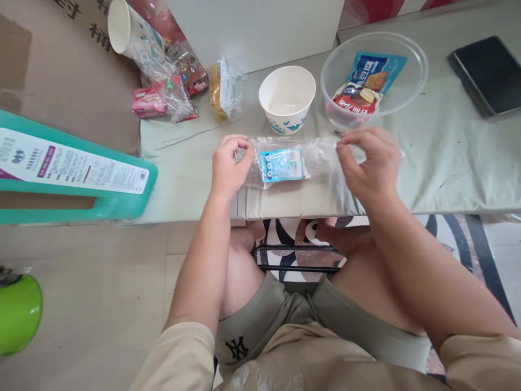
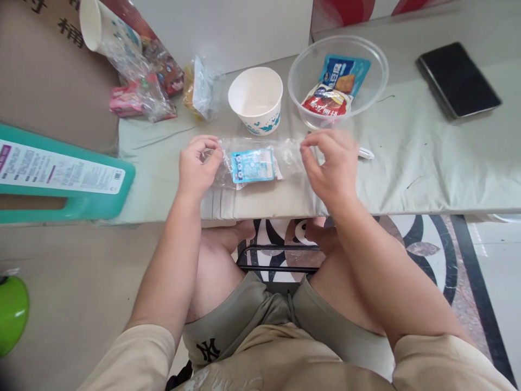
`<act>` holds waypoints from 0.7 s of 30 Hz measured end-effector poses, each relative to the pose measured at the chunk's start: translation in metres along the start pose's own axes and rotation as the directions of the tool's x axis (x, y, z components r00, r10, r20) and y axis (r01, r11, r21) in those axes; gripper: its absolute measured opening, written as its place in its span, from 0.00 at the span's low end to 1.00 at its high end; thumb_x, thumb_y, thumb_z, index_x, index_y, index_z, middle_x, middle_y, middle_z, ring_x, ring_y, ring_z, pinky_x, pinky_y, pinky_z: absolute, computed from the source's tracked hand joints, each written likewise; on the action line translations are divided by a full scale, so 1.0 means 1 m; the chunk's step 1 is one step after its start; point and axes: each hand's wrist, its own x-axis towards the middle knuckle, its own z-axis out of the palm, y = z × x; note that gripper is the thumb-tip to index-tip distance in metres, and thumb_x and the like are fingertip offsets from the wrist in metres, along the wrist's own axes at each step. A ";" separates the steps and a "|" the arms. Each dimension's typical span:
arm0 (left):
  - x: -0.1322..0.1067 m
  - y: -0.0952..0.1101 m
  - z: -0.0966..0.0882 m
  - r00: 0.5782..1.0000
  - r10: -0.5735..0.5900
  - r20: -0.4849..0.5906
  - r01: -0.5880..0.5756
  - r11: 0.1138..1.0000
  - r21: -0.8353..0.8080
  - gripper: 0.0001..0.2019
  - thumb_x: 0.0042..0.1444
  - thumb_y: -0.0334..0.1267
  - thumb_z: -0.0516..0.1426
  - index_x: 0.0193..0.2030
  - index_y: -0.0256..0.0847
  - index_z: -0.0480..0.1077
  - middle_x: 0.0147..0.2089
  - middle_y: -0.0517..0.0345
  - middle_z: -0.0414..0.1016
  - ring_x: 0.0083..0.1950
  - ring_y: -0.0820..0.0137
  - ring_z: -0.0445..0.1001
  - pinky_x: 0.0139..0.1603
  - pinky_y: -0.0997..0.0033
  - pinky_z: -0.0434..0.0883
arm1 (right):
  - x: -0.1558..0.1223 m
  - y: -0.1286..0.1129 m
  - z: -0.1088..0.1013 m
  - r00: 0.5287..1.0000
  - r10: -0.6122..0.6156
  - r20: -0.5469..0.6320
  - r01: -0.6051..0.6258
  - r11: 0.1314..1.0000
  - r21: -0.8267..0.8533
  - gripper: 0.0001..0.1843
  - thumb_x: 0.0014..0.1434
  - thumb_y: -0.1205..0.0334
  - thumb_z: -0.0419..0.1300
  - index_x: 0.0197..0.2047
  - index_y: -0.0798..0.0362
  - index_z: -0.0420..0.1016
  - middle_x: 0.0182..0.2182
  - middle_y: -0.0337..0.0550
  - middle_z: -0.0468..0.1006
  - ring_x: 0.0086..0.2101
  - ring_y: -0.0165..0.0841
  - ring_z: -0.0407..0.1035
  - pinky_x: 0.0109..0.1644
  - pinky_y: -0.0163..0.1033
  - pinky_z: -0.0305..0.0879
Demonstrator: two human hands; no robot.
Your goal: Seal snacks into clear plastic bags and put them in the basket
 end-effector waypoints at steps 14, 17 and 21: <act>-0.022 0.025 -0.012 0.991 0.108 -0.073 -0.099 0.988 0.121 0.14 0.54 0.38 0.66 0.46 0.45 0.70 0.52 0.54 0.76 0.64 0.57 0.72 0.69 0.52 0.64 | -0.007 -0.042 0.012 0.970 -0.103 0.220 0.111 0.994 -0.025 0.18 0.60 0.58 0.58 0.53 0.46 0.75 0.46 0.52 0.79 0.49 0.52 0.72 0.57 0.61 0.66; -0.027 0.026 -0.011 0.997 0.037 0.073 -0.050 0.983 0.177 0.19 0.49 0.36 0.67 0.49 0.44 0.72 0.46 0.55 0.79 0.57 0.58 0.76 0.72 0.49 0.60 | -0.008 -0.034 0.024 0.954 -0.053 0.294 0.077 0.994 -0.071 0.27 0.55 0.60 0.60 0.59 0.49 0.72 0.45 0.53 0.81 0.49 0.53 0.72 0.58 0.63 0.64; -0.030 0.023 -0.022 0.982 -0.010 0.190 -0.001 0.998 0.056 0.10 0.51 0.34 0.61 0.41 0.43 0.74 0.36 0.58 0.78 0.43 0.65 0.77 0.57 0.60 0.71 | -0.007 -0.026 0.014 0.948 -0.064 0.313 0.076 0.997 -0.026 0.14 0.56 0.63 0.58 0.45 0.48 0.77 0.31 0.45 0.79 0.39 0.45 0.74 0.51 0.54 0.68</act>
